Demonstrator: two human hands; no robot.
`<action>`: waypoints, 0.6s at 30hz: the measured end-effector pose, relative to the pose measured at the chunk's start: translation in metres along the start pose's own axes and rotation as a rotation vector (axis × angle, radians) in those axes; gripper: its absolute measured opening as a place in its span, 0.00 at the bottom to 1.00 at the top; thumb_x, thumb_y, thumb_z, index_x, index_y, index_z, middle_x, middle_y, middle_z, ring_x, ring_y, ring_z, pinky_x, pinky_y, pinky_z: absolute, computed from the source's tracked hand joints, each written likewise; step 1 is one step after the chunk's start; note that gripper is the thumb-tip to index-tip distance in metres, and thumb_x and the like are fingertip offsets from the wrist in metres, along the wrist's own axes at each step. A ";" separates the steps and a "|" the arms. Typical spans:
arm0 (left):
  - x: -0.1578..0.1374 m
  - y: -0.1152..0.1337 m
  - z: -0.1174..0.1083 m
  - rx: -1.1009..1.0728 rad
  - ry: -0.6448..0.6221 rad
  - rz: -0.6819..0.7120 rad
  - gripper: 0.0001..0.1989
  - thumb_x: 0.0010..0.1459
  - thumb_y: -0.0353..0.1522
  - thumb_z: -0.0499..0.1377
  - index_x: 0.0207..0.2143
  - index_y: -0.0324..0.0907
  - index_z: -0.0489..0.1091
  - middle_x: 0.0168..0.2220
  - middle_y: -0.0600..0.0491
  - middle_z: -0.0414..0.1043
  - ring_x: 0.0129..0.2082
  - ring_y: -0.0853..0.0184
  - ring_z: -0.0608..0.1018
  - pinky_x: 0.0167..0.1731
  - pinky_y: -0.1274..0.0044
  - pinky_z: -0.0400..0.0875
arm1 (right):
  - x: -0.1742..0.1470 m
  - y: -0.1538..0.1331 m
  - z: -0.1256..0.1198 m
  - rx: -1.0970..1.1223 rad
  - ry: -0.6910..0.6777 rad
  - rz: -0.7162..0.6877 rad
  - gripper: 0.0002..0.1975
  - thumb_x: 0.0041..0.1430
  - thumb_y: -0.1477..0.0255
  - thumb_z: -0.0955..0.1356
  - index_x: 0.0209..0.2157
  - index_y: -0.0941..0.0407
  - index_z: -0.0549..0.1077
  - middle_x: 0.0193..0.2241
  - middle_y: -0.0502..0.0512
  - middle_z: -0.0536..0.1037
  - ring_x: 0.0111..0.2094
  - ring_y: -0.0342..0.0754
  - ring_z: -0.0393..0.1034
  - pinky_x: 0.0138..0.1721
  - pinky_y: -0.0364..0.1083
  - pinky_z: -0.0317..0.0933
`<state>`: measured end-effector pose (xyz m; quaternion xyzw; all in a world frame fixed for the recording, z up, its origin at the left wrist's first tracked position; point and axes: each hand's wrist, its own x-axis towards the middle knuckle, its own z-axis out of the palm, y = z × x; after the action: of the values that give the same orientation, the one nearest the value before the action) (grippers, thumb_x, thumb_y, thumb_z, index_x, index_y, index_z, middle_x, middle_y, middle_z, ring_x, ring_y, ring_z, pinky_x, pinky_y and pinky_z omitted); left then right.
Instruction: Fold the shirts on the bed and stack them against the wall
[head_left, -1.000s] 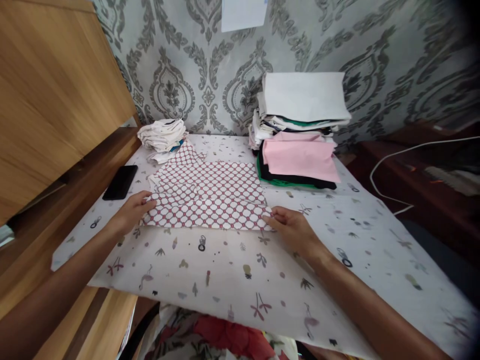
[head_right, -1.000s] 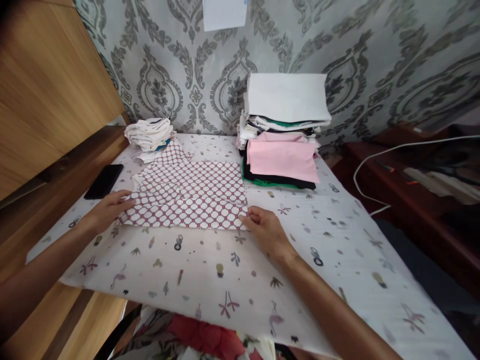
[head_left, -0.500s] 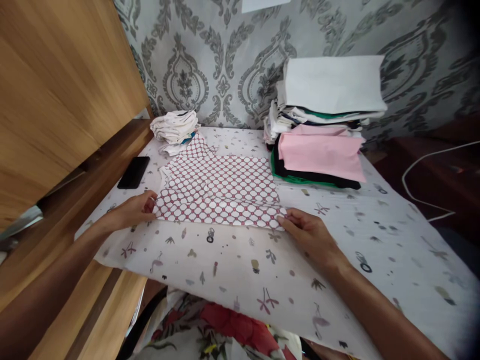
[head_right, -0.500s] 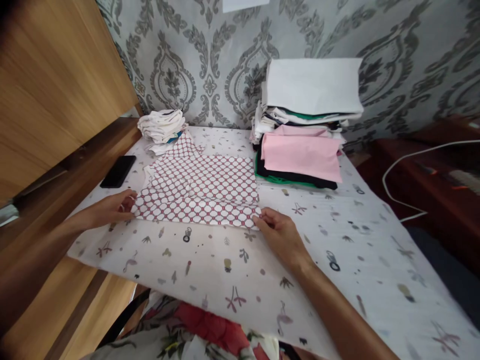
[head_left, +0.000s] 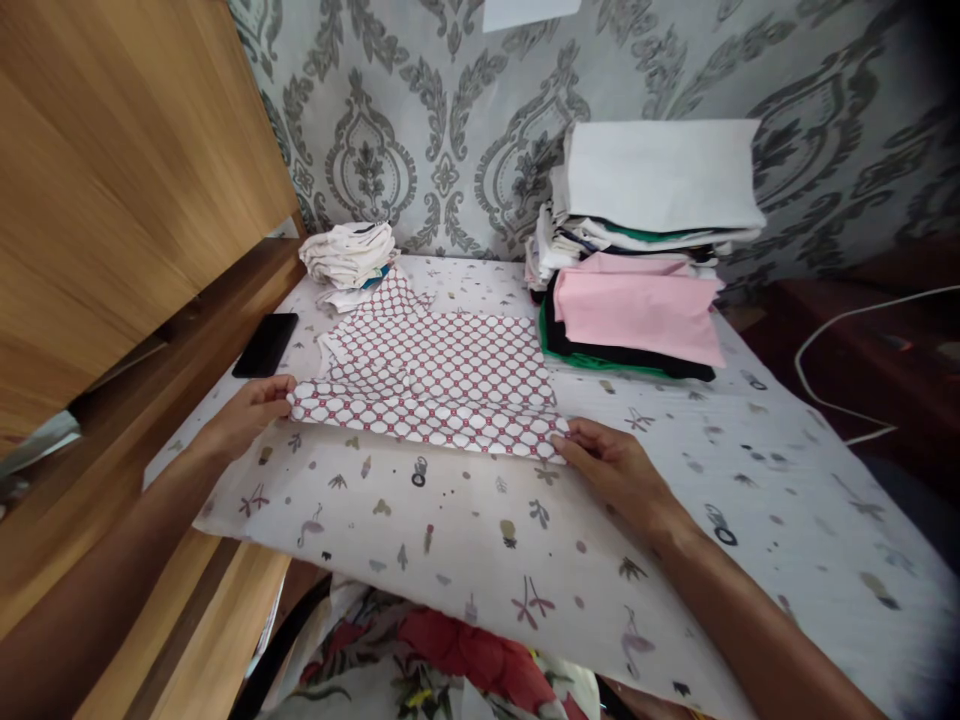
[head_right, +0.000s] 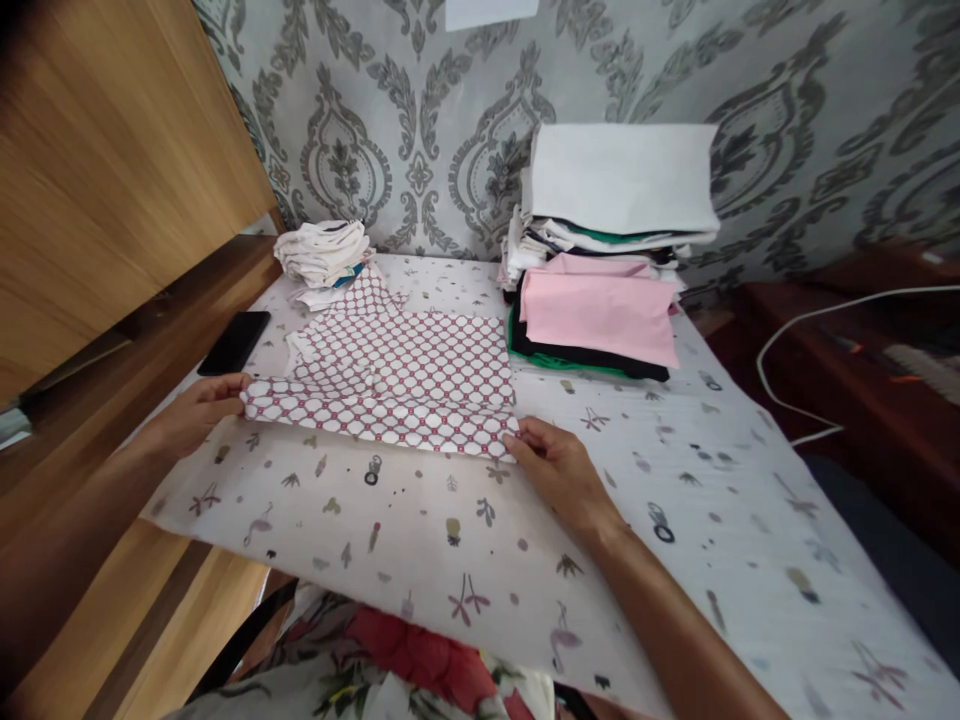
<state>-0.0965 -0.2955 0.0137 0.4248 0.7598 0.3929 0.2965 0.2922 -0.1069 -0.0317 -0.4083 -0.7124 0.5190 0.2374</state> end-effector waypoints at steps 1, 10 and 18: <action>0.001 0.000 0.000 -0.029 0.005 0.016 0.09 0.41 0.36 0.57 0.22 0.43 0.59 0.19 0.59 0.61 0.21 0.73 0.64 0.22 0.81 0.60 | 0.000 0.000 0.000 -0.008 0.007 -0.001 0.23 0.49 0.49 0.72 0.22 0.54 0.67 0.18 0.46 0.67 0.21 0.42 0.56 0.22 0.43 0.52; 0.013 -0.011 0.000 0.018 -0.140 0.017 0.04 0.42 0.32 0.54 0.24 0.43 0.62 0.19 0.60 0.60 0.19 0.74 0.61 0.18 0.82 0.56 | -0.001 0.002 0.000 -0.004 0.000 0.006 0.22 0.50 0.49 0.72 0.24 0.54 0.68 0.21 0.48 0.70 0.24 0.45 0.61 0.25 0.43 0.56; -0.008 -0.006 -0.011 0.181 -0.332 0.125 0.18 0.50 0.37 0.61 0.45 0.43 0.68 0.39 0.52 0.72 0.40 0.64 0.74 0.41 0.73 0.71 | 0.000 0.003 0.000 -0.020 -0.007 0.004 0.22 0.50 0.50 0.72 0.23 0.53 0.67 0.21 0.48 0.70 0.24 0.45 0.62 0.25 0.43 0.56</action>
<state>-0.1043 -0.3080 0.0156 0.5550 0.7048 0.2651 0.3535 0.2936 -0.1063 -0.0343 -0.4103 -0.7177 0.5136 0.2299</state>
